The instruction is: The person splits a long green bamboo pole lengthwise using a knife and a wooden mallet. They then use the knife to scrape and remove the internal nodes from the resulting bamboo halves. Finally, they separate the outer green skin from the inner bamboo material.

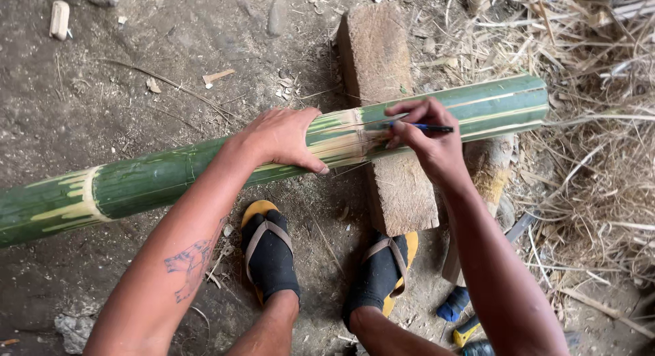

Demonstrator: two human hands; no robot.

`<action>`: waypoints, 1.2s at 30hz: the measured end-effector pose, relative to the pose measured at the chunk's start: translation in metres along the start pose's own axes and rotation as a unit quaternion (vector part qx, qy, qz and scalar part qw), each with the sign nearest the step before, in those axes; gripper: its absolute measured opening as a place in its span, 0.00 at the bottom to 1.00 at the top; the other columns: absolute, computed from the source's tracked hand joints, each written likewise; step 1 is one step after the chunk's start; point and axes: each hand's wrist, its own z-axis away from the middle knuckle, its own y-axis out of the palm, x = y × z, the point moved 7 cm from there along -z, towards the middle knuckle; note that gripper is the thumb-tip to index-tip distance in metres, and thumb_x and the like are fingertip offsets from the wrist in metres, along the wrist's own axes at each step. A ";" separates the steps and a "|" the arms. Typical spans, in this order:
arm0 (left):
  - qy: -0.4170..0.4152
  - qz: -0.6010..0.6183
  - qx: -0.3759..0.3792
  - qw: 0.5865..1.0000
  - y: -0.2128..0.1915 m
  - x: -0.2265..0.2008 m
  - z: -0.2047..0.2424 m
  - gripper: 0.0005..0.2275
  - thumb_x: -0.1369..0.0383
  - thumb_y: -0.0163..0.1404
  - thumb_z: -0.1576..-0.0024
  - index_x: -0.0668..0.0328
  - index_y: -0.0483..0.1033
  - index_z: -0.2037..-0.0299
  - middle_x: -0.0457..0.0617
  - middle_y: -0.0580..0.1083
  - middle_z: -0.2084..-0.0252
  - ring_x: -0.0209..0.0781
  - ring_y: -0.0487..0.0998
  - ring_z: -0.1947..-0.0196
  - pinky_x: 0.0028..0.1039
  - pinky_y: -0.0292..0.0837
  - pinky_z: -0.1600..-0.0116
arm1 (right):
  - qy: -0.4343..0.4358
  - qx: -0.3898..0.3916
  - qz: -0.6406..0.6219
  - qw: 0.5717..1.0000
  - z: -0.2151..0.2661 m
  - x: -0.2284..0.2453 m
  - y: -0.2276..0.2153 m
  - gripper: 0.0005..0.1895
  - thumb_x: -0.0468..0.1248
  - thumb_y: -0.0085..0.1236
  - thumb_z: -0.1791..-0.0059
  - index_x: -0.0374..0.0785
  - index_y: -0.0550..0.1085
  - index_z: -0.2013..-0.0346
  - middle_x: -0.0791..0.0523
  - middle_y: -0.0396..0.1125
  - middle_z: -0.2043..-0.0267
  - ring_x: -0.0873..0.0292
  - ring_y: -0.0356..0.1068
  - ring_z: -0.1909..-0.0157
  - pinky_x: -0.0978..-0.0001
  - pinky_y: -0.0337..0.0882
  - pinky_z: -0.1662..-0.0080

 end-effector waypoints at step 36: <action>0.231 0.059 0.008 0.971 0.155 -0.297 0.022 0.25 0.63 0.55 0.46 0.57 0.68 0.38 0.55 0.75 0.44 0.49 0.81 0.52 0.39 0.75 0.48 | 0.401 -0.470 0.316 0.720 0.421 -0.183 -0.170 0.39 0.46 0.68 0.62 0.35 0.64 0.41 0.41 0.71 0.50 0.38 0.72 0.48 0.49 0.71 0.45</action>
